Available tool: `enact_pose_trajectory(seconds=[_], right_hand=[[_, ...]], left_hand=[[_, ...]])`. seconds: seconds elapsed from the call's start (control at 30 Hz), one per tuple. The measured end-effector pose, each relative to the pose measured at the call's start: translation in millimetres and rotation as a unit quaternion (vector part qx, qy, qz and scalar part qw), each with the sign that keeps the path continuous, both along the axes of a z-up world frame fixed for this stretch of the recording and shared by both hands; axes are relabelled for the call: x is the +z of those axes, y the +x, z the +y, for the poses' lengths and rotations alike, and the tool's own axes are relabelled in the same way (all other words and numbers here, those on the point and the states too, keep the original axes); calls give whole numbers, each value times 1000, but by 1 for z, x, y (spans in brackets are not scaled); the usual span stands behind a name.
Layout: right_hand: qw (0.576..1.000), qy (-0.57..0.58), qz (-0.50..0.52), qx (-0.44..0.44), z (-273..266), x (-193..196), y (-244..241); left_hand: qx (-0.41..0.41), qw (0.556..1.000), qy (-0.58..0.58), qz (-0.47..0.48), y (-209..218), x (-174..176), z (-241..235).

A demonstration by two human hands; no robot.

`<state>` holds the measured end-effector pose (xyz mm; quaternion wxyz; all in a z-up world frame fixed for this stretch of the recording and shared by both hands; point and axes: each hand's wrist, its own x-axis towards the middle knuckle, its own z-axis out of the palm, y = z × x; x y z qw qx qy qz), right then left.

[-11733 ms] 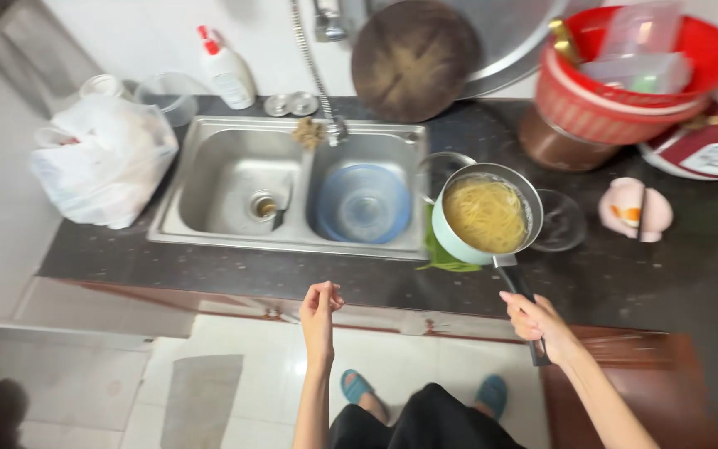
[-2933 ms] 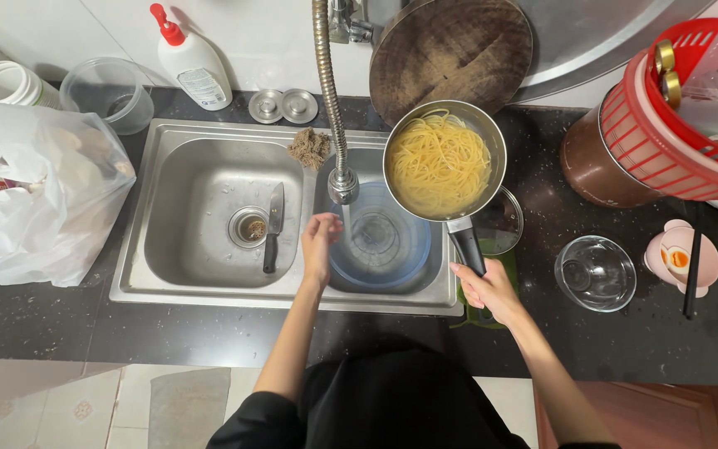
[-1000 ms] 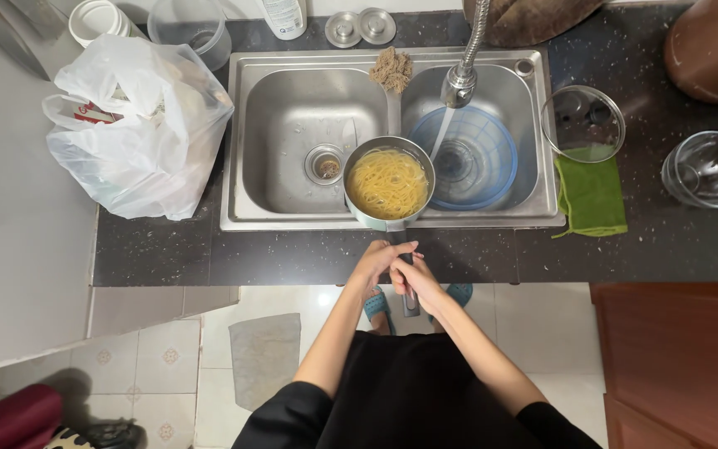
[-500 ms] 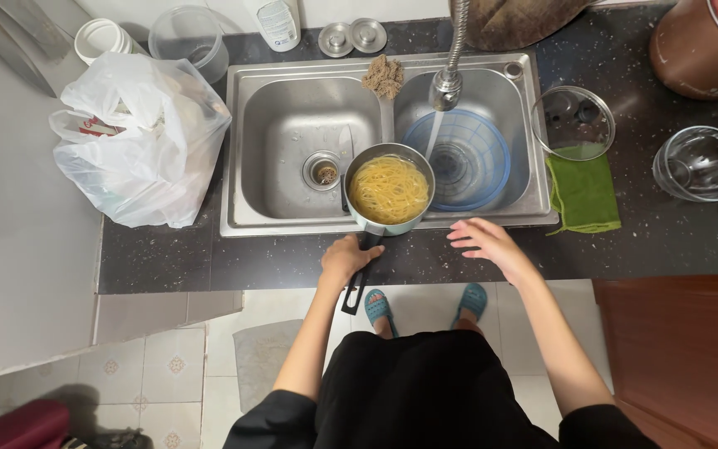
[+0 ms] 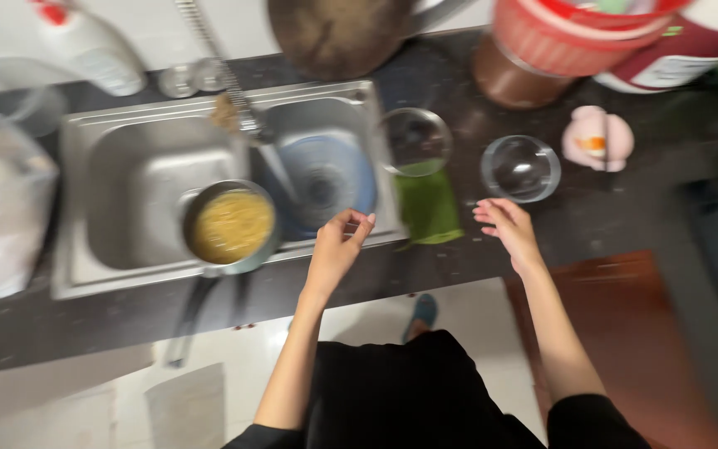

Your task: The person boils pasta in a pot on an induction cooktop, then moves it to the sink to rinse under running water using chopsticks. They return the pot to the stove and stir a separate pan containing a brown sauce.

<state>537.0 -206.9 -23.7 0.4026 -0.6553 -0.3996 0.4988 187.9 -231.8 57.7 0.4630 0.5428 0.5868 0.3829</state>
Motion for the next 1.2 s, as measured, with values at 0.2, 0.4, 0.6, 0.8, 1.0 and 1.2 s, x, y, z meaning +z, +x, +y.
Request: enact_pose_trajectory(seconds=[0.2, 0.4, 0.6, 0.8, 1.0, 1.2], right_hand=[[896, 165, -377, -169, 42, -85, 226], [955, -118, 67, -263, 92, -123, 299], [955, -15, 153, -253, 121, -224, 340], [935, 202, 134, -259, 70, -102, 242], [932, 181, 289, -124, 19, 4, 79], [950, 77, 301, 33, -27, 35, -58]], left_hand=[[-42, 996, -12, -82, 138, -28, 25], [-23, 996, -16, -90, 198, -41, 38], [23, 996, -51, -64, 206, -63, 46], [31, 995, -62, -77, 204, -90, 42], [83, 948, -74, -299, 189, -36, 32], [42, 935, -140, -324, 137, -29, 30]])
